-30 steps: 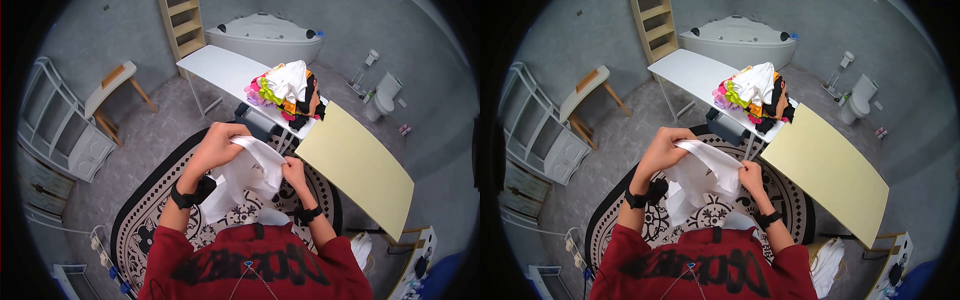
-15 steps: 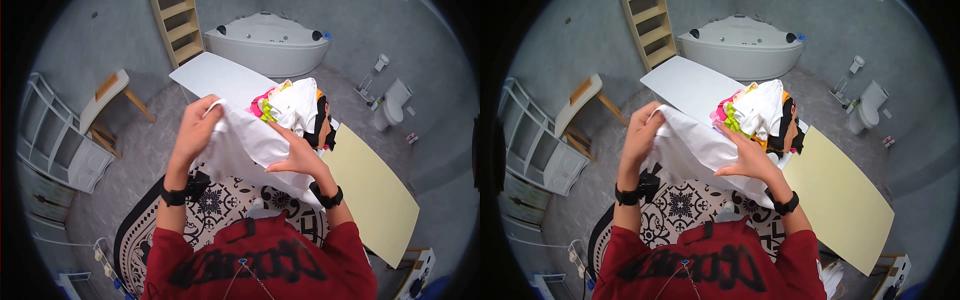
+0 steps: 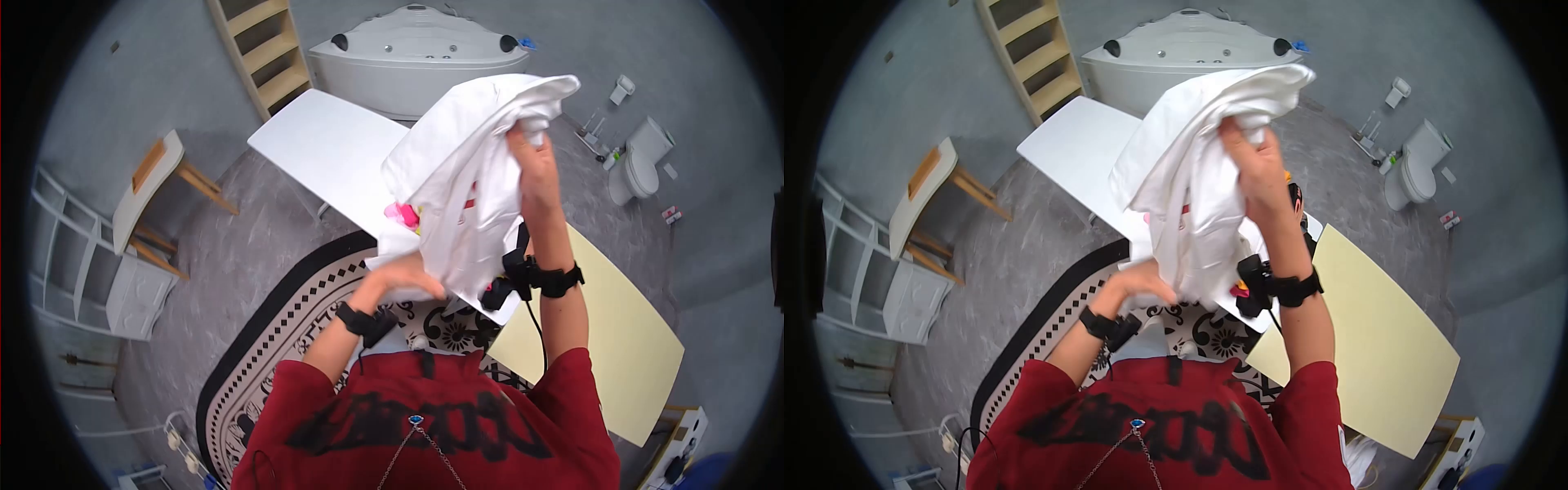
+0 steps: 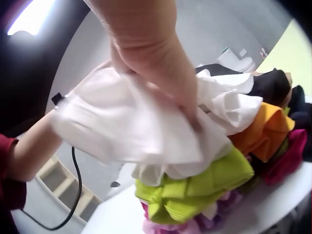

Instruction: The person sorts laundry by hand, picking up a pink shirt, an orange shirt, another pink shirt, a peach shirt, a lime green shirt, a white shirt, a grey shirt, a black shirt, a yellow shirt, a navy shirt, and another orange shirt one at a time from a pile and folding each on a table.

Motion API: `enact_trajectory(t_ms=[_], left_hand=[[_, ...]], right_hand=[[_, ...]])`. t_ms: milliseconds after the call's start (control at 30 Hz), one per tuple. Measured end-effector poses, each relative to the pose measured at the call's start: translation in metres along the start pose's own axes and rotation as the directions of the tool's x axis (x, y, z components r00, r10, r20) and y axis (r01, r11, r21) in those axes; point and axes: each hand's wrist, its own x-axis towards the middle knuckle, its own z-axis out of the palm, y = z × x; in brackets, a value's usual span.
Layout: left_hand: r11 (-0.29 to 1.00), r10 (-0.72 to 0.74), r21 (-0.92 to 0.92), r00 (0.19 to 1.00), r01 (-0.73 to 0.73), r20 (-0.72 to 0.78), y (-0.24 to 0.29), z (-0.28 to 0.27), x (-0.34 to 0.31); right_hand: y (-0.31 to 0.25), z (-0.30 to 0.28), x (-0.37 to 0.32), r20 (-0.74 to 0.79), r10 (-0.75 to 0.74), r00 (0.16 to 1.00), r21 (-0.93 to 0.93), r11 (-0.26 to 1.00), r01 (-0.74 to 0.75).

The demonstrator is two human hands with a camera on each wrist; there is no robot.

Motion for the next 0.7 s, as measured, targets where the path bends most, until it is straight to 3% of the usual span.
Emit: enact_trajectory(t_ms=[33, 100, 133, 167, 233, 267, 300, 333, 367, 433, 500, 533, 567, 600, 633, 667, 700], left_hand=[[0.999, -0.009, -0.044, 0.987, 0.016, 0.158, -0.001, 0.002, 0.006], [0.989, 0.127, -0.1, 0.967, -0.107, 0.22, 0.007, -0.002, 0.011], [0.983, 0.18, 0.004, 0.967, -0.183, 0.182, 0.006, -0.015, 0.014], [0.993, 0.119, -0.017, 0.985, -0.117, 0.126, 0.011, -0.031, 0.013], [0.99, 0.135, 0.049, 0.987, -0.131, -0.087, 0.045, -0.055, 0.014], [0.988, 0.134, 0.082, 0.988, -0.128, -0.074, 0.062, -0.07, 0.014], [0.986, 0.132, 0.111, 0.989, -0.124, -0.065, 0.078, -0.081, 0.016], [0.933, 0.306, 0.203, 0.952, -0.299, -0.003, 0.092, -0.086, 0.021], [0.929, 0.317, 0.197, 0.948, -0.314, 0.018, 0.103, -0.088, 0.032], [0.827, 0.516, 0.125, 0.828, -0.548, 0.22, 0.121, -0.089, 0.053], [0.828, 0.481, 0.125, 0.807, -0.546, 0.342, 0.136, -0.09, 0.073], [0.849, 0.486, 0.053, 0.817, -0.526, 0.311, 0.138, -0.086, 0.085], [0.864, 0.488, -0.018, 0.826, -0.504, 0.281, 0.141, -0.082, 0.097], [0.856, 0.511, -0.063, 0.823, -0.513, 0.247, 0.142, -0.08, 0.112], [0.849, 0.528, -0.106, 0.822, -0.518, 0.214, 0.142, -0.08, 0.128], [0.872, 0.489, -0.121, 0.844, -0.474, 0.221, 0.142, -0.082, 0.144], [0.86, 0.508, -0.16, 0.841, -0.484, 0.185, 0.138, -0.086, 0.161]], right_hand=[[-0.002, -0.008, 0.01, -0.065, -0.054, 0.996, -0.018, 0.998, 0.053], [-0.015, -0.041, 0.02, -0.202, -0.053, 0.978, -0.064, 0.997, 0.041], [-0.021, -0.067, 0.018, -0.245, -0.054, 0.968, -0.12, 0.992, 0.025], [-0.026, -0.091, 0.011, -0.29, -0.061, 0.955, -0.174, 0.985, 0.01], [-0.035, -0.112, -0.018, -0.435, -0.058, 0.898, -0.306, 0.948, -0.088], [-0.037, -0.126, -0.039, -0.482, 0.064, 0.874, -0.471, 0.822, -0.321], [-0.036, -0.14, -0.061, -0.555, 0.173, 0.814, -0.585, 0.614, -0.529], [-0.036, -0.153, -0.078, -0.575, 0.434, 0.693, -0.577, 0.386, -0.72], [-0.037, -0.161, -0.089, -0.594, 0.638, 0.489, -0.559, 0.109, -0.822], [-0.036, -0.115, -0.091, -0.583, 0.562, 0.586, -0.475, 0.35, -0.808], [-0.01, -0.075, -0.078, -0.423, 0.256, 0.869, -0.477, 0.752, -0.454], [0.007, -0.054, -0.063, -0.288, 0.147, 0.946, -0.412, 0.873, -0.261], [0.025, -0.027, -0.051, -0.258, 0.099, 0.961, -0.242, 0.956, -0.164], [0.053, -0.046, -0.07, -0.189, 0.244, 0.951, -0.464, 0.831, -0.305], [0.074, -0.022, -0.061, -0.278, 0.195, 0.941, -0.389, 0.872, -0.296], [0.083, -0.01, -0.048, -0.347, 0.282, 0.894, -0.469, 0.773, -0.426], [0.107, -0.019, -0.046, -0.419, 0.271, 0.866, -0.379, 0.815, -0.438]])
